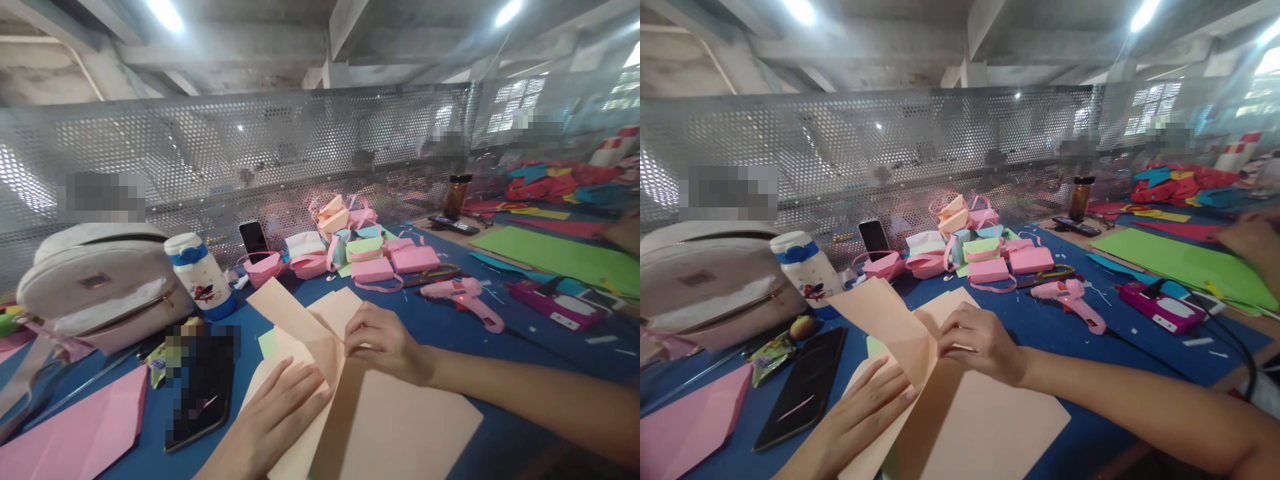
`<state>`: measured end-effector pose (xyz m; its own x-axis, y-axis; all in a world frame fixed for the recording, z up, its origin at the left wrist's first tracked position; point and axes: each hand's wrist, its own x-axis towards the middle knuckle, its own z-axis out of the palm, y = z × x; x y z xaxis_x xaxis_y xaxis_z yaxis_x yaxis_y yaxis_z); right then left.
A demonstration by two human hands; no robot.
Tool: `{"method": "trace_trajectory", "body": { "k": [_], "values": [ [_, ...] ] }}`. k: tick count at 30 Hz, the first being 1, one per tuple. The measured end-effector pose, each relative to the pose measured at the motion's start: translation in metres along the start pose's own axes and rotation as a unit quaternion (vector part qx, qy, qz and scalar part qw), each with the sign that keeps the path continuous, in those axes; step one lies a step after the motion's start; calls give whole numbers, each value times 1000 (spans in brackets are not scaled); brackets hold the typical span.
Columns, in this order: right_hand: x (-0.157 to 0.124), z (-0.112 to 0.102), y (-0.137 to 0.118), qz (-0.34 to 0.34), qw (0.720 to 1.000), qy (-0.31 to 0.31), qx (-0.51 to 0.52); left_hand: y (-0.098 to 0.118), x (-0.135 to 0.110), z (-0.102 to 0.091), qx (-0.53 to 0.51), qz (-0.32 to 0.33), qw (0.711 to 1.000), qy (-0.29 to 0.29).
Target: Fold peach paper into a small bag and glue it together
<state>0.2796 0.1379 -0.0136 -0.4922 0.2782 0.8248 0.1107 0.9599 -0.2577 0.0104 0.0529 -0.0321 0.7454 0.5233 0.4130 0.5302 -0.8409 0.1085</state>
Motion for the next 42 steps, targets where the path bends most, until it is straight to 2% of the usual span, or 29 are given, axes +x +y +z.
{"method": "trace_trajectory", "body": {
  "k": [8, 19, 25, 31, 42],
  "values": [
    [-3, 9, -4, -110, 991, -18, -68, -3, -2, 0, 16, 20, 1000, -15],
    [-5, 11, -6, -103, 992, -46, -47, -2, 0, 3, 31, 44, 998, -40],
    [-5, 11, -6, -99, 994, -39, -30, -1, 3, 3, 49, 55, 996, -50],
    [-7, 11, -5, -87, 992, -75, -47, 1, 5, 2, 60, 63, 995, -47],
    [-7, 12, -5, -95, 989, -87, -71, 4, 2, 6, 96, 41, 993, -56]
  ]
}}
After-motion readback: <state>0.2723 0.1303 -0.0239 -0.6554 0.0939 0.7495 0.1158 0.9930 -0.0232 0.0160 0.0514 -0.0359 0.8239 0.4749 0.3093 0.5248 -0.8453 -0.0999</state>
